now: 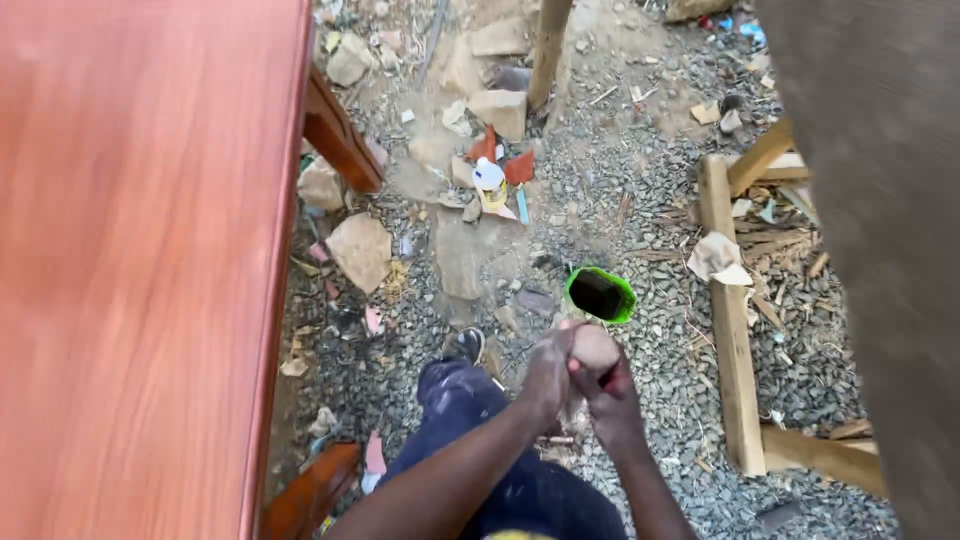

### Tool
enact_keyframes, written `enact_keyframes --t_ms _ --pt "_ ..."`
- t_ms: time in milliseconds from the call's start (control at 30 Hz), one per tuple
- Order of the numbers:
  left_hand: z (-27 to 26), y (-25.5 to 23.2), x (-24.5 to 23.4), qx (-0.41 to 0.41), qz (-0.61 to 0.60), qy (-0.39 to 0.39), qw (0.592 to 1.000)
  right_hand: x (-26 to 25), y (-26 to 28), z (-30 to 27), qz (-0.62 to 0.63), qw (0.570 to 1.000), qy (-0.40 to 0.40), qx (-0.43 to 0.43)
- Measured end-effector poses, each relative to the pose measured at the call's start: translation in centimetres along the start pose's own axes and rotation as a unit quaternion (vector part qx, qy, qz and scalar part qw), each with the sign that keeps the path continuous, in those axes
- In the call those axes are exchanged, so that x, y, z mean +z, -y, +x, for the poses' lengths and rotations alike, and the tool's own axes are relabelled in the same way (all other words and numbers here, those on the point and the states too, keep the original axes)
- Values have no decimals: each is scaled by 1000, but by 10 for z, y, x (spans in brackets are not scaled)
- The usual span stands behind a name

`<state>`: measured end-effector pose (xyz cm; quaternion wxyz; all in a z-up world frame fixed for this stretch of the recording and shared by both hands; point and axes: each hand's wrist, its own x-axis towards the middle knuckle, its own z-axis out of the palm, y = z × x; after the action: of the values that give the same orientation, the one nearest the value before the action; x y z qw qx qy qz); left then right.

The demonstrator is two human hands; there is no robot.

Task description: Staining a wooden furniture frame by hand using a cloth and liquid stain.

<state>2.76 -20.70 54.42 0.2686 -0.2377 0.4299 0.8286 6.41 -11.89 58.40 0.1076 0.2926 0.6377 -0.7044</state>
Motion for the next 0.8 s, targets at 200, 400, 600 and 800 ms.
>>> enact_keyframes --t_ms 200,400,600,800 --pt "159 -64 -80 -50 98 -2 994 63 -73 199 213 977 -22 0" --pt "365 -67 -194 23 416 -56 907 104 -93 327 127 990 -44 -32" --pt "564 -83 -252 160 673 -98 716 92 -170 379 149 988 -5 35" --pt "662 -77 -240 60 740 -30 669 70 -221 385 184 981 7 58"
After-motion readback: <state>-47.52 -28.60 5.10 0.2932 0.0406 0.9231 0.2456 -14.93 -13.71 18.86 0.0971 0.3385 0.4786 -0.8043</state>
